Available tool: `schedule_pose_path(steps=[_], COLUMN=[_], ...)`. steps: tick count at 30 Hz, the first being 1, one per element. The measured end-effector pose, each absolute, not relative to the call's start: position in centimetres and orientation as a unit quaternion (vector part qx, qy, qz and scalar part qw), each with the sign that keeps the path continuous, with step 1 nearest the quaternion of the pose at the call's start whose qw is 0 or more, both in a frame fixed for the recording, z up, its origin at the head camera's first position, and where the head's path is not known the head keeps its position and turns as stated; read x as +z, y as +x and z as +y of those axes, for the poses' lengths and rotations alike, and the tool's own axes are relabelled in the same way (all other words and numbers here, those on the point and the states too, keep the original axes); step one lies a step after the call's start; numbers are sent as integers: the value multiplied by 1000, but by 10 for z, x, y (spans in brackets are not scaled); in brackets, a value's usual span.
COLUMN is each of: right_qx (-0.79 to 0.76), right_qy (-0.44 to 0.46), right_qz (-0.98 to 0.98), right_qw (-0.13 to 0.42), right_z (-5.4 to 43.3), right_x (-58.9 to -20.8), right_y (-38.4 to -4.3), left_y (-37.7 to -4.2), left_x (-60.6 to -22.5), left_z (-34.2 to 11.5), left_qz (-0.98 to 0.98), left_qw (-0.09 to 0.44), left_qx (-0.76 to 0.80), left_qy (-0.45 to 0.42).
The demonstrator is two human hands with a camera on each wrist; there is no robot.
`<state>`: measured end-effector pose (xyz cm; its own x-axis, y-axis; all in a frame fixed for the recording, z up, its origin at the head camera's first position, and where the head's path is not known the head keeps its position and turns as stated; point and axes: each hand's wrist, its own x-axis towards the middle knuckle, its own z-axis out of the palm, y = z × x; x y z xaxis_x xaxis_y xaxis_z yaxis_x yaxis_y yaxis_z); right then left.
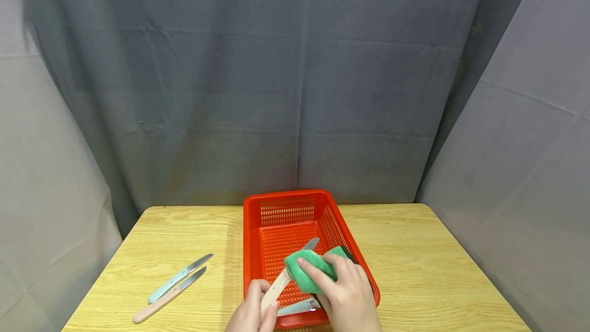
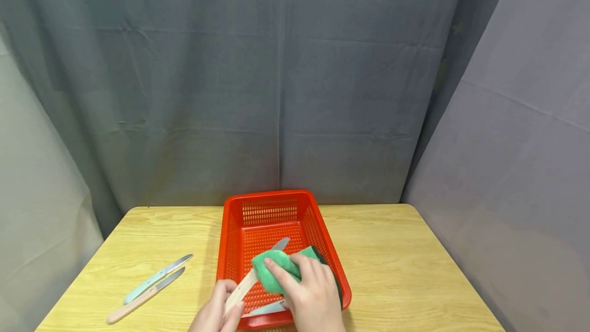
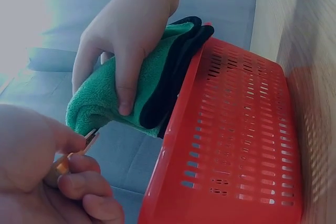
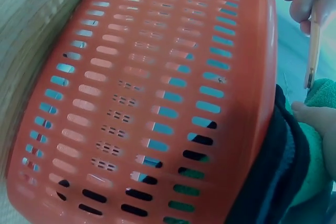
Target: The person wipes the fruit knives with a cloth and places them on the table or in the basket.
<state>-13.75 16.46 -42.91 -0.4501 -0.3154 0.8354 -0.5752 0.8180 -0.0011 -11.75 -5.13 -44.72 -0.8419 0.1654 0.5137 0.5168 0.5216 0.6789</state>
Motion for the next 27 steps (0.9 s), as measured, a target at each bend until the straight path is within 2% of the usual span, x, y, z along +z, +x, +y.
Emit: schedule_pose_path(steps=[7,17,23,27], right_qx=[140,137,143,151], right_qy=[242,173,169,191], right_qz=[-841,-867,-861,-847], right_qw=[463,446,457,472], right_z=[169,180,182,179], right_x=[-428,-430,-424,-420], right_y=[-143,-148,-145,-141], left_y=[-118,-117,-118,-119], left_x=[-446,-446,-448,-450], left_z=[-49,-49,-52,-53], left_qz=[-843,-851,-854,-856], left_qw=[202,149,142,162], left_qx=[-450,-463,-464,-454], left_qy=[-214,-200,-189,-189])
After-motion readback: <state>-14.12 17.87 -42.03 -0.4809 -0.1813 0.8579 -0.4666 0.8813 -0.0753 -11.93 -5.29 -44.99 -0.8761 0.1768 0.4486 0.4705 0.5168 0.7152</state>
